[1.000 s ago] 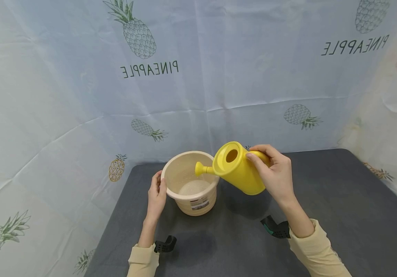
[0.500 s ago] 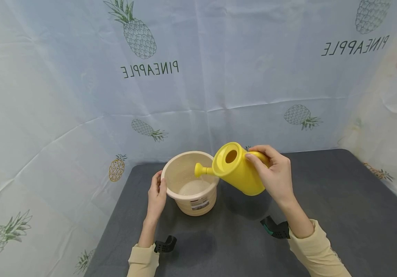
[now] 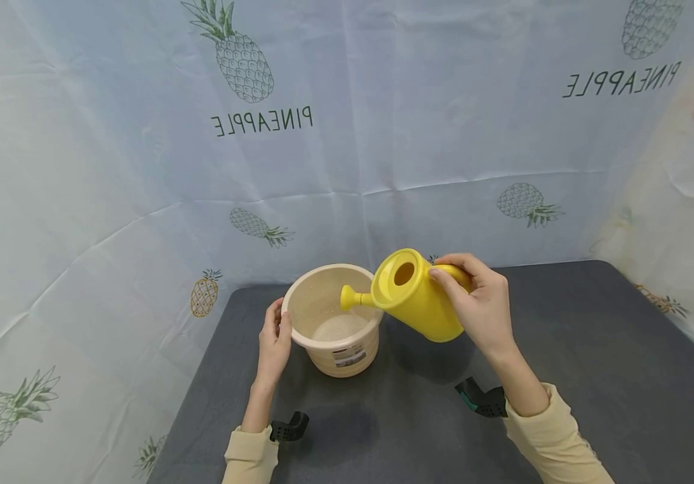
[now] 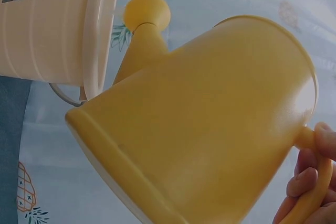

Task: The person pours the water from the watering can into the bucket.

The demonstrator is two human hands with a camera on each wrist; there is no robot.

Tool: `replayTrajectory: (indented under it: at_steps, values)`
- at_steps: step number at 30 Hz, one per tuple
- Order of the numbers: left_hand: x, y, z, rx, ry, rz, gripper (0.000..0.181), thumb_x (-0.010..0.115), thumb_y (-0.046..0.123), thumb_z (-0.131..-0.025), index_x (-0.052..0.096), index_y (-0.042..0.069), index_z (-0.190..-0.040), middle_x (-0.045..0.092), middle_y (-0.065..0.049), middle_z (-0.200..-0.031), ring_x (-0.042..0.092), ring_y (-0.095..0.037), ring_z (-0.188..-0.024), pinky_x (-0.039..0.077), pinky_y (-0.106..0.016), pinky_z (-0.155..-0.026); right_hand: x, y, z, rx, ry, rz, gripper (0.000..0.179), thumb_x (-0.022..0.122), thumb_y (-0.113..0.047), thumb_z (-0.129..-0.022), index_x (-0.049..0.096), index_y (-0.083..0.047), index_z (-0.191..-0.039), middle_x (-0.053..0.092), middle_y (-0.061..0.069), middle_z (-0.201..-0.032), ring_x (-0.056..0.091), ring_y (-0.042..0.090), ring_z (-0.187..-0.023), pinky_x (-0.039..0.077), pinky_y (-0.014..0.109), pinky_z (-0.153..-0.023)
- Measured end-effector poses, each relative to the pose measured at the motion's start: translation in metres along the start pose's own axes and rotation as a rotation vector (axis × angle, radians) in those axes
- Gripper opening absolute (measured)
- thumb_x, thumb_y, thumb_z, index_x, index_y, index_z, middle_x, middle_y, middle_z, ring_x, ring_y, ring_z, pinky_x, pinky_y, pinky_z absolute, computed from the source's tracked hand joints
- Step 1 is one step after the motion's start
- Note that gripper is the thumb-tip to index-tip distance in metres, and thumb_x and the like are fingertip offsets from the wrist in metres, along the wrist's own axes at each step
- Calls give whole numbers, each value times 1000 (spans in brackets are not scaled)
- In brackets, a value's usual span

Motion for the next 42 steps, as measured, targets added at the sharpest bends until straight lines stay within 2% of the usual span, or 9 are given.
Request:
replayTrajectory:
  at_steps: [11, 22, 42]
  values:
    - [0, 0, 0, -7, 3, -3, 39, 43, 7, -98, 39, -8, -133, 52, -28, -120, 51, -29, -97, 42, -28, -77, -2, 2, 0, 21, 16, -7, 17, 62, 18, -79, 63, 13, -95, 64, -1, -89, 59, 9, -76, 46, 14, -69]
    - [0, 0, 0, -5, 3, 3, 39, 43, 7, -98, 39, -8, -133, 52, -28, -119, 51, -29, -96, 41, -27, -76, -3, 2, 0, 14, 24, -14, 18, 62, 19, -78, 63, 15, -95, 65, 2, -89, 60, 9, -77, 46, 14, -70]
    - [0, -1, 0, 9, -2, 15, 39, 43, 7, -98, 38, -9, -134, 52, -27, -120, 51, -29, -97, 40, -25, -77, -2, -3, -3, -8, 15, 2, 16, 62, 17, -79, 63, 14, -95, 65, -1, -89, 59, 9, -76, 46, 14, -70]
Point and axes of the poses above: each hand's wrist, its own z-axis away from the middle knuckle, its own x-axis out of the palm, y = z × x, the point moved 8 cm from there along -z, towards the middle knuckle
